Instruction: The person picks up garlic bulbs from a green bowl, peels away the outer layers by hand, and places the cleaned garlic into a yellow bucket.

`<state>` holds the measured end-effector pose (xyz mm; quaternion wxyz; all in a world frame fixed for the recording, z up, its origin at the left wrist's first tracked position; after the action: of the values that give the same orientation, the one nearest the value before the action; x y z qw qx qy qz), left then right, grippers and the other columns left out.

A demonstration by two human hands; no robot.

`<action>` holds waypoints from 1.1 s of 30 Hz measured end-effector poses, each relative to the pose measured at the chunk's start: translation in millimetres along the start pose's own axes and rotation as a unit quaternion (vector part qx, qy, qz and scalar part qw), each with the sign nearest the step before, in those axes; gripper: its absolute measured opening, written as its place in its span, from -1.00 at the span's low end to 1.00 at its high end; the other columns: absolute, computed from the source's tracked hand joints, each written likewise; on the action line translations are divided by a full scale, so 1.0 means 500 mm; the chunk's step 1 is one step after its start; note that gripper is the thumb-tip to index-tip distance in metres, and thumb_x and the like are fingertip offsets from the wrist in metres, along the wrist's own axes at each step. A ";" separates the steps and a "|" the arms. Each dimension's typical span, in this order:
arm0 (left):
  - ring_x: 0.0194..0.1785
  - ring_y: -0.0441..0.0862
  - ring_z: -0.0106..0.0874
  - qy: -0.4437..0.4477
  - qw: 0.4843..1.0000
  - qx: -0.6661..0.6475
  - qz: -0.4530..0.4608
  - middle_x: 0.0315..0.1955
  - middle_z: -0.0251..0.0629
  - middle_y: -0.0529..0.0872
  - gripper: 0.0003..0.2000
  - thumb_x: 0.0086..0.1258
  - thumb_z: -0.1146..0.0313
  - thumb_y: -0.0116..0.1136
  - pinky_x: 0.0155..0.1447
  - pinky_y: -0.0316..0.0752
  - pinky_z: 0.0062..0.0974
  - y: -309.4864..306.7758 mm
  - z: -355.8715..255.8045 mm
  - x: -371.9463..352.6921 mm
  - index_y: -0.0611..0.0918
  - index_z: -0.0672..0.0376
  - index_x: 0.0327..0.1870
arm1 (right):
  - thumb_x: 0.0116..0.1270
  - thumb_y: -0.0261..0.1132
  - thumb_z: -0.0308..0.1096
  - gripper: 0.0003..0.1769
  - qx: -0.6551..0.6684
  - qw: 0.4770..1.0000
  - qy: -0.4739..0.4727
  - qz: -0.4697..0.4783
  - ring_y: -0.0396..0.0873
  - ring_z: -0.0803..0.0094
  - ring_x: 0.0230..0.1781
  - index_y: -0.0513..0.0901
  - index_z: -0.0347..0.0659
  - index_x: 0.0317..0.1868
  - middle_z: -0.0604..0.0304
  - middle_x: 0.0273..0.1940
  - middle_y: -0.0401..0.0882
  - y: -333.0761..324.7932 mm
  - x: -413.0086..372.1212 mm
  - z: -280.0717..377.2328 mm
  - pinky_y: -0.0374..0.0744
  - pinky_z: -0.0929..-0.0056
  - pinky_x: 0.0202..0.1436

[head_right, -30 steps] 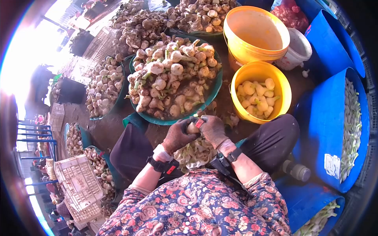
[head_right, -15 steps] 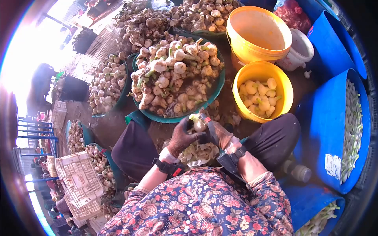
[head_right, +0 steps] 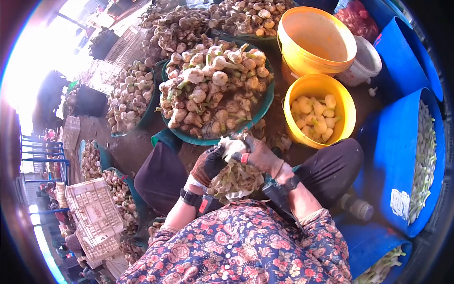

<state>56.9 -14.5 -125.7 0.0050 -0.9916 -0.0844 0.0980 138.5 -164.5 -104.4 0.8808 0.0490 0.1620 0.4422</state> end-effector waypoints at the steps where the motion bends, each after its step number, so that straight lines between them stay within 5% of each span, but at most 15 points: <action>1: -0.17 0.57 -0.52 0.074 0.979 0.188 0.015 -0.17 -0.46 0.65 -0.77 0.45 0.37 0.04 -0.08 0.52 -0.51 -0.007 -0.011 -0.007 0.57 0.29 0.01 | 0.10 0.39 -0.34 -0.47 -0.268 0.937 -0.187 -0.124 0.49 0.21 0.04 0.52 -0.21 0.12 0.07 0.02 0.54 -0.008 0.001 0.002 0.44 0.29 0.13; 4: -0.21 0.55 -0.58 0.156 0.932 0.324 0.041 -0.20 -0.37 0.66 -0.73 0.44 0.31 0.09 -0.07 0.48 -0.58 -0.014 -0.044 -0.007 0.57 0.27 0.05 | -0.03 0.39 -0.39 -0.50 -0.496 0.797 -0.320 -0.126 0.45 0.07 0.02 0.61 -0.10 0.02 0.05 -0.01 0.52 0.019 -0.010 0.060 0.43 0.20 0.10; 5: -0.22 0.54 -0.59 0.041 0.985 0.168 0.026 -0.22 -0.37 0.65 -0.73 0.43 0.30 0.10 -0.06 0.48 -0.59 -0.019 -0.036 -0.003 0.58 0.26 0.03 | -0.08 0.35 -0.45 -0.58 -0.498 0.788 -0.344 -0.111 0.45 0.09 -0.03 0.68 0.00 -0.10 0.08 -0.08 0.54 0.035 -0.021 0.080 0.43 0.22 0.05; 7: -0.23 0.53 -0.61 -0.189 0.969 -0.156 -0.007 -0.25 -0.39 0.65 -0.74 0.41 0.28 0.14 -0.05 0.46 -0.61 -0.011 -0.014 -0.004 0.60 0.25 -0.01 | -0.07 0.34 -0.48 -0.64 -0.478 0.824 -0.274 -0.130 0.46 0.11 -0.01 0.67 -0.07 -0.15 0.08 -0.08 0.53 0.028 -0.020 0.048 0.46 0.25 0.02; 8: -0.23 0.52 -0.62 -0.177 0.971 -0.161 -0.022 -0.27 -0.40 0.65 -0.74 0.40 0.27 0.16 -0.05 0.45 -0.62 -0.009 -0.018 -0.001 0.60 0.25 -0.03 | -0.06 0.33 -0.50 -0.66 -0.467 0.840 -0.240 -0.139 0.46 0.12 0.00 0.66 -0.10 -0.18 0.08 -0.08 0.53 0.023 -0.012 0.033 0.47 0.26 0.01; 10: -0.23 0.50 -0.64 -0.158 0.971 -0.172 -0.053 -0.30 -0.42 0.64 -0.73 0.37 0.23 0.19 -0.06 0.44 -0.63 -0.004 -0.019 -0.010 0.62 0.24 -0.07 | 0.04 0.31 -0.50 -0.80 -0.164 0.954 -0.134 -0.210 0.47 0.34 -0.20 0.65 -0.14 -0.27 0.21 -0.24 0.55 -0.009 0.005 -0.006 0.46 0.41 -0.15; 12: -0.15 0.55 -0.52 -0.020 0.999 -0.031 -0.024 -0.26 -0.41 0.66 -0.82 0.33 0.27 0.22 -0.07 0.43 -0.57 0.007 -0.045 -0.030 0.67 0.17 -0.17 | 0.13 0.29 -0.51 -0.93 0.160 0.952 -0.011 -0.262 0.48 0.56 -0.39 0.65 -0.18 -0.35 0.34 -0.39 0.57 -0.032 0.016 -0.051 0.45 0.56 -0.31; 13: -0.13 0.56 -0.48 0.066 0.995 0.068 0.010 -0.26 -0.38 0.66 -0.83 0.29 0.29 0.25 -0.06 0.43 -0.54 0.018 -0.055 -0.047 0.68 0.16 -0.20 | 0.23 0.33 -0.37 -0.90 0.135 0.941 0.023 -0.309 0.37 0.74 -0.53 0.61 -0.18 -0.40 0.49 -0.51 0.48 -0.054 0.012 -0.060 0.35 0.68 -0.47; 15: -0.05 0.56 -0.29 0.171 0.944 0.249 0.130 -0.29 -0.22 0.66 -0.81 0.12 0.31 0.36 -0.01 0.45 -0.41 0.045 -0.069 -0.078 0.69 0.17 -0.29 | 0.22 0.39 -0.17 -0.77 0.245 0.908 0.055 -0.336 0.34 0.76 -0.59 0.60 -0.12 -0.42 0.50 -0.53 0.46 -0.076 0.019 -0.078 0.29 0.70 -0.54; 18: -0.09 0.61 -0.18 -0.090 0.808 0.489 0.316 -0.19 -0.17 0.68 -0.68 0.10 0.28 0.38 0.04 0.48 -0.32 0.047 0.006 -0.114 0.68 0.12 -0.11 | 0.23 0.38 -0.09 -0.73 0.270 0.914 0.079 -0.291 0.36 0.75 -0.57 0.63 -0.11 -0.39 0.48 -0.52 0.49 -0.073 0.016 -0.080 0.30 0.70 -0.54; 21: -0.07 0.62 -0.19 -0.052 0.928 0.352 0.111 -0.11 -0.15 0.67 -0.59 0.24 0.21 0.28 0.07 0.49 -0.33 0.022 -0.032 -0.073 0.58 0.10 0.10 | 0.25 0.35 -0.11 -0.75 0.211 0.942 0.039 -0.258 0.39 0.75 -0.53 0.67 -0.13 -0.33 0.44 -0.48 0.55 -0.060 0.019 -0.060 0.32 0.70 -0.52; 22: -0.05 0.60 -0.37 -0.139 0.976 0.163 0.046 -0.10 -0.19 0.66 -0.59 0.27 0.28 0.28 0.11 0.47 -0.43 0.017 -0.049 -0.053 0.55 0.20 0.12 | 0.26 0.35 -0.12 -0.75 0.182 0.952 0.025 -0.244 0.40 0.75 -0.51 0.69 -0.13 -0.30 0.43 -0.46 0.57 -0.050 0.016 -0.056 0.32 0.71 -0.51; 24: -0.03 0.55 -0.51 -0.054 0.998 -0.016 -0.036 -0.07 -0.22 0.64 -0.58 0.26 0.39 0.29 0.13 0.43 -0.53 0.005 -0.071 -0.005 0.53 0.26 0.14 | 0.30 0.32 -0.17 -0.75 0.108 0.973 0.012 -0.205 0.43 0.75 -0.44 0.71 -0.19 -0.22 0.43 -0.38 0.60 -0.043 0.014 -0.042 0.38 0.70 -0.40; 27: -0.03 0.54 -0.52 -0.026 0.996 -0.073 0.035 -0.11 -0.28 0.64 -0.60 0.22 0.44 0.32 0.14 0.41 -0.54 0.025 -0.086 0.020 0.57 0.24 0.10 | 0.32 0.29 -0.24 -0.77 0.114 0.972 -0.004 -0.206 0.45 0.71 -0.35 0.70 -0.25 -0.20 0.44 -0.34 0.60 -0.032 0.019 -0.042 0.45 0.65 -0.28; 33: -0.16 0.54 -0.52 -0.015 0.999 -0.038 -0.021 -0.28 -0.37 0.61 -0.80 0.19 0.46 0.33 0.03 0.42 -0.55 0.028 -0.056 0.023 0.69 0.24 -0.15 | 0.33 0.28 -0.26 -0.76 0.089 0.980 0.008 -0.177 0.46 0.69 -0.33 0.68 -0.29 -0.18 0.40 -0.32 0.60 -0.035 0.008 -0.028 0.46 0.65 -0.26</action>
<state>75.7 -26.1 -101.0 -0.0322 -0.9875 -0.1089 0.1095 149.6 -172.7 -122.7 0.9357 0.0946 0.2142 0.2639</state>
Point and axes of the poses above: each hand's wrist, its own x-axis towards the middle knuckle, its own y-axis out of the palm, z = x × y, the point moved 4 cm from there along x, towards the middle knuckle
